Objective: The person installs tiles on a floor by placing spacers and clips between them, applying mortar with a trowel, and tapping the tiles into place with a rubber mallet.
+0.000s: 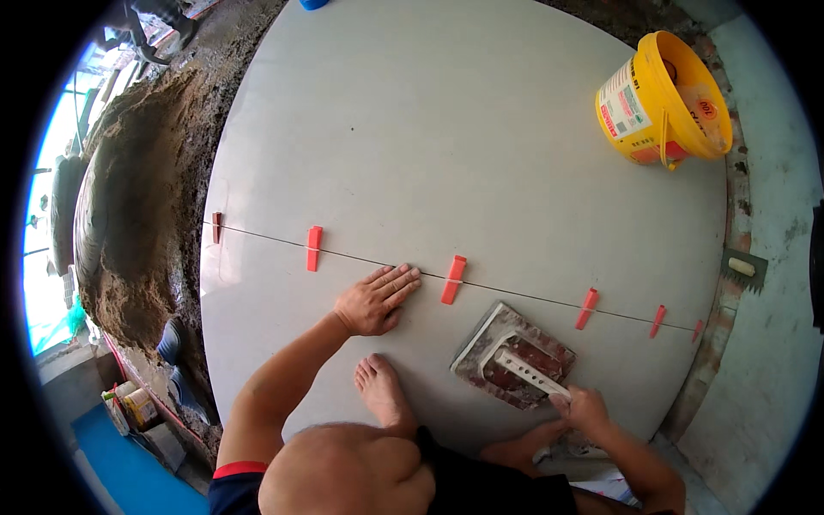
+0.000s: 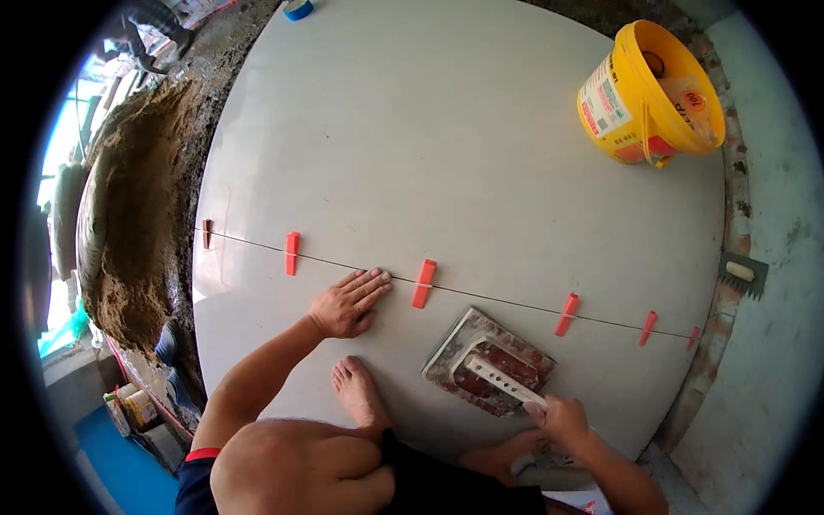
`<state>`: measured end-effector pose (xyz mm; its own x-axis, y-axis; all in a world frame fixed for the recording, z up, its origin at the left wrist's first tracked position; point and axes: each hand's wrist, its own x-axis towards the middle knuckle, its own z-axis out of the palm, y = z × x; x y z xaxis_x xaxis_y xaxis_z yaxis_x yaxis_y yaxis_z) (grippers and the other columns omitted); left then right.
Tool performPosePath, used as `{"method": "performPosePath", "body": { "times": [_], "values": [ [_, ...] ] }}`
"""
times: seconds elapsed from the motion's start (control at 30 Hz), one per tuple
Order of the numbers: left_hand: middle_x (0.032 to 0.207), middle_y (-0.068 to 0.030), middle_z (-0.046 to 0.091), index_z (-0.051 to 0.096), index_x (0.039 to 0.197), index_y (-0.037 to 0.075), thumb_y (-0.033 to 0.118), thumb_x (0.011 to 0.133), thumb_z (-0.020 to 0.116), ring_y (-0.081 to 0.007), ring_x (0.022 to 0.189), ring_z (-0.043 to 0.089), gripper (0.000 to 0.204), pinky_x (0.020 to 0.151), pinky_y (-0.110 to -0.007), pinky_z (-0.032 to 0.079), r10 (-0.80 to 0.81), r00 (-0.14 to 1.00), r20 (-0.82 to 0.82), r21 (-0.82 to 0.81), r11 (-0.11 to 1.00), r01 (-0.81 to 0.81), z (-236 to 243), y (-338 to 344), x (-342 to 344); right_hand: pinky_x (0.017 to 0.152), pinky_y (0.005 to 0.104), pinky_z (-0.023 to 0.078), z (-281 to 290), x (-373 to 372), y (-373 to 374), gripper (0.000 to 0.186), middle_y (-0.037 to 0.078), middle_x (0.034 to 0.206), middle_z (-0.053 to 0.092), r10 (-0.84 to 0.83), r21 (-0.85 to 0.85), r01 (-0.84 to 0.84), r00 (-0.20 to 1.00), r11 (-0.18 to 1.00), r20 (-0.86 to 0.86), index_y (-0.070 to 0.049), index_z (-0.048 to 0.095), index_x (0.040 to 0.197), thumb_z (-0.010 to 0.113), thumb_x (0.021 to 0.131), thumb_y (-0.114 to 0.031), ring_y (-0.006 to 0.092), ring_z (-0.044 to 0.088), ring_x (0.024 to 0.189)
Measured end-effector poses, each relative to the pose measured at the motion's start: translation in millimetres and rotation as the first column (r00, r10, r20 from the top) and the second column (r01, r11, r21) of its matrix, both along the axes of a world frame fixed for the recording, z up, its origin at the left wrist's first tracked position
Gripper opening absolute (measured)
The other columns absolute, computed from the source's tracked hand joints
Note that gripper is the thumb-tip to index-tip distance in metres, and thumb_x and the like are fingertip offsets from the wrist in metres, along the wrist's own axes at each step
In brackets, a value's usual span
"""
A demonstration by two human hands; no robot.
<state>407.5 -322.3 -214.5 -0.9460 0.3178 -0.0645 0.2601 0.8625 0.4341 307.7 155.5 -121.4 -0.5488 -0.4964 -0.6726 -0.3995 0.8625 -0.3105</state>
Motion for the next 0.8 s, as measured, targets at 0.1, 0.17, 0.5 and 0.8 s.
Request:
{"method": "performPosePath", "body": {
  "times": [0.1, 0.17, 0.5, 0.8],
  "values": [
    [0.15, -0.011, 0.041, 0.042, 0.143, 0.004, 0.019, 0.081, 0.057, -0.0271, 0.14, 0.038, 0.065, 0.116, -0.044, 0.029, 0.024, 1.0, 0.019, 0.017, 1.0, -0.024, 8.4, -2.9, 9.6, 0.06, 0.0517, 0.048, -7.8, -6.5, -5.7, 0.058, 0.026, 0.066, 0.06, -0.068, -0.035, 0.074, 0.989, 0.997, 0.133, 0.0, 0.057, 0.072, 0.058, 0.09, -0.054, 0.0459, 0.062, 0.067],
    [0.149, -0.0129, 0.042, 0.042, 0.142, 0.004, 0.017, 0.081, 0.058, -0.0292, 0.139, 0.038, 0.065, 0.115, -0.045, 0.029, 0.236, 0.972, -0.017, 0.001, 0.972, -0.236, 6.9, -2.1, 33.5, 0.061, 0.052, 0.048, -4.7, -6.4, -16.8, 0.059, 0.027, 0.068, 0.06, -0.079, -0.035, 0.089, 0.973, 0.995, 0.218, 0.002, 0.057, 0.076, 0.056, 0.091, -0.056, 0.0467, 0.062, 0.069],
    [0.153, -0.0256, 0.028, 0.026, 0.148, -0.003, 0.031, 0.091, 0.044, -0.044, 0.144, 0.022, 0.069, 0.117, -0.052, 0.016, 0.905, 0.405, -0.126, -0.196, 0.378, -0.905, -4.1, -21.3, 239.8, 0.057, 0.049, 0.05, 81.4, -6.6, -137.0, 0.046, 0.021, 0.065, 0.06, 0.278, -0.339, -0.181, 0.923, 0.923, 0.266, -0.002, 0.059, 0.09, 0.053, 0.095, -0.047, 0.0441, 0.062, 0.062],
    [0.157, -0.0183, 0.025, 0.027, 0.149, 0.0, 0.035, 0.092, 0.045, -0.0347, 0.147, 0.02, 0.07, 0.119, -0.046, 0.016, 0.665, 0.746, -0.045, -0.161, 0.732, -0.662, 2.4, -122.6, 119.2, 0.061, 0.0551, 0.049, 17.3, 33.6, -210.3, 0.048, 0.025, 0.065, 0.062, 0.306, -0.093, -0.294, 0.933, 0.951, 0.188, -0.001, 0.054, 0.088, 0.049, 0.097, -0.048, 0.0462, 0.063, 0.068]
  ]
}}
